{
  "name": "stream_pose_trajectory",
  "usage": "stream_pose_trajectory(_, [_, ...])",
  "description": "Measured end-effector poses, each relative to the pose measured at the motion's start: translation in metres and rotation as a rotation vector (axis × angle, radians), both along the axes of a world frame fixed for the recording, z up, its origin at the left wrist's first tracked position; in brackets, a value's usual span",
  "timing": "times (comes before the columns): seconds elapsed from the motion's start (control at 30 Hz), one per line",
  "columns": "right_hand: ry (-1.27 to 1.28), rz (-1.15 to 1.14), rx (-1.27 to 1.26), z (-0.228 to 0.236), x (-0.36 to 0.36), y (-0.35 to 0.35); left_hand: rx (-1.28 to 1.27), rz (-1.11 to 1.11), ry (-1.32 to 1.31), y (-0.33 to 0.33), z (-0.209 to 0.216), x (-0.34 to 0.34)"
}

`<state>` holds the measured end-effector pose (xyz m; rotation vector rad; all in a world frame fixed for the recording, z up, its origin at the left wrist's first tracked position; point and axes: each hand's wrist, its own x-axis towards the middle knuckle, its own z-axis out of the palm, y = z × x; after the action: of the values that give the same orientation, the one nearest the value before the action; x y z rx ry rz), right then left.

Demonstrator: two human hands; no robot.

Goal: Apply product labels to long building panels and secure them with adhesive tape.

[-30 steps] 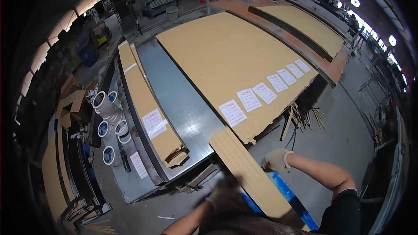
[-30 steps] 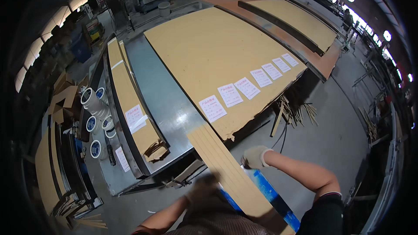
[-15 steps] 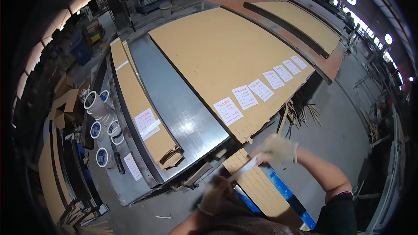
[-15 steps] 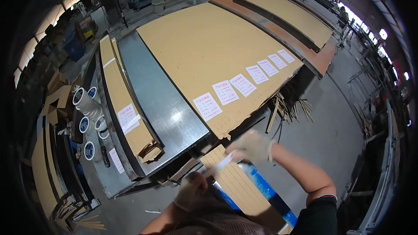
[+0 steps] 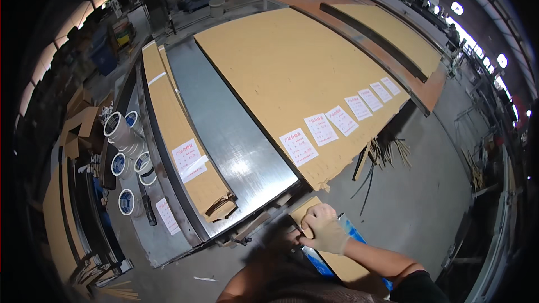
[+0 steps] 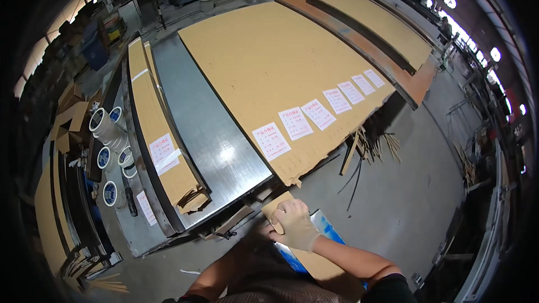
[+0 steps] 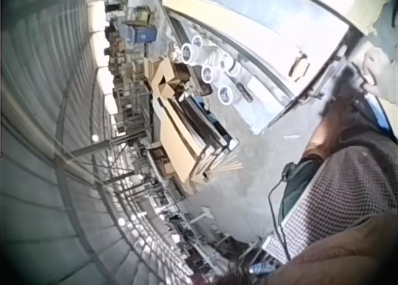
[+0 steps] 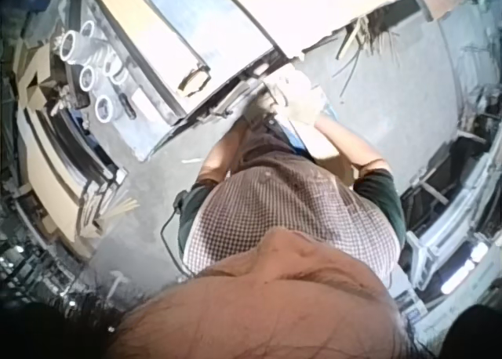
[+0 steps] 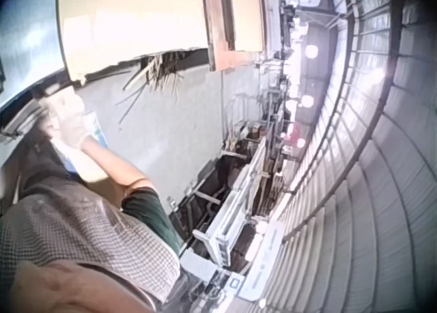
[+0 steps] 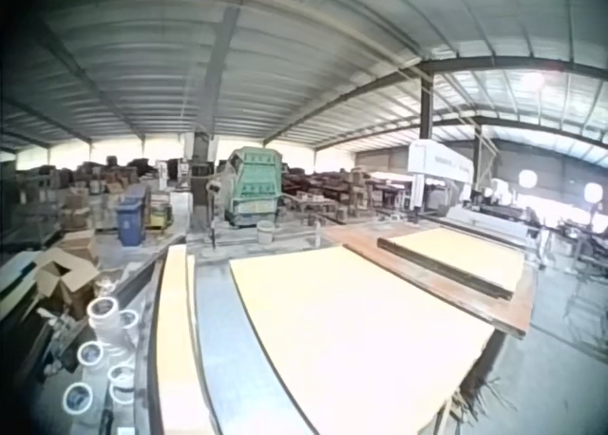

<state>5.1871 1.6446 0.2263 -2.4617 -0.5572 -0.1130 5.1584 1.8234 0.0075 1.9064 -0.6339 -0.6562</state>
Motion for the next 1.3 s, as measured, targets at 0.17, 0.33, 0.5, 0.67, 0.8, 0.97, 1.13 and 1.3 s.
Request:
stream_pose_trajectory(0.17, [0.042,0.067,-0.203,-0.001,-0.012,0.012,-0.5,0.462,0.419,0.047,0.209,0.004])
stream_pose_trajectory(0.33, [0.323,0.264,0.314,0.028,0.033,-0.018,-0.164,0.326,-0.346,-0.015,0.158,0.033])
stream_pose_trajectory(0.5, [0.514,0.322,-0.533,0.113,0.057,-0.019,0.047,0.622,-0.647,-0.05,0.175,0.032])
stream_pose_trajectory(0.67, [0.475,0.172,-0.857,0.033,0.068,-0.038,0.086,0.582,-0.74,-0.053,0.17,0.037])
stream_pose_trajectory(0.8, [0.342,-0.1,-0.394,-0.034,0.042,-0.088,0.277,0.331,-0.839,-0.07,0.195,0.024])
stream_pose_trajectory(0.97, [0.695,-0.334,0.655,0.075,-0.065,-0.147,0.148,-0.725,-0.492,-0.125,0.253,-0.109])
stream_pose_trajectory(1.13, [0.703,0.033,1.236,0.115,-0.313,-0.139,-0.02,-0.759,-0.816,-0.246,0.138,-0.235])
stream_pose_trajectory(1.3, [0.999,-0.882,1.178,0.092,-0.52,-0.057,0.194,-0.989,-0.587,-0.197,0.297,-0.232])
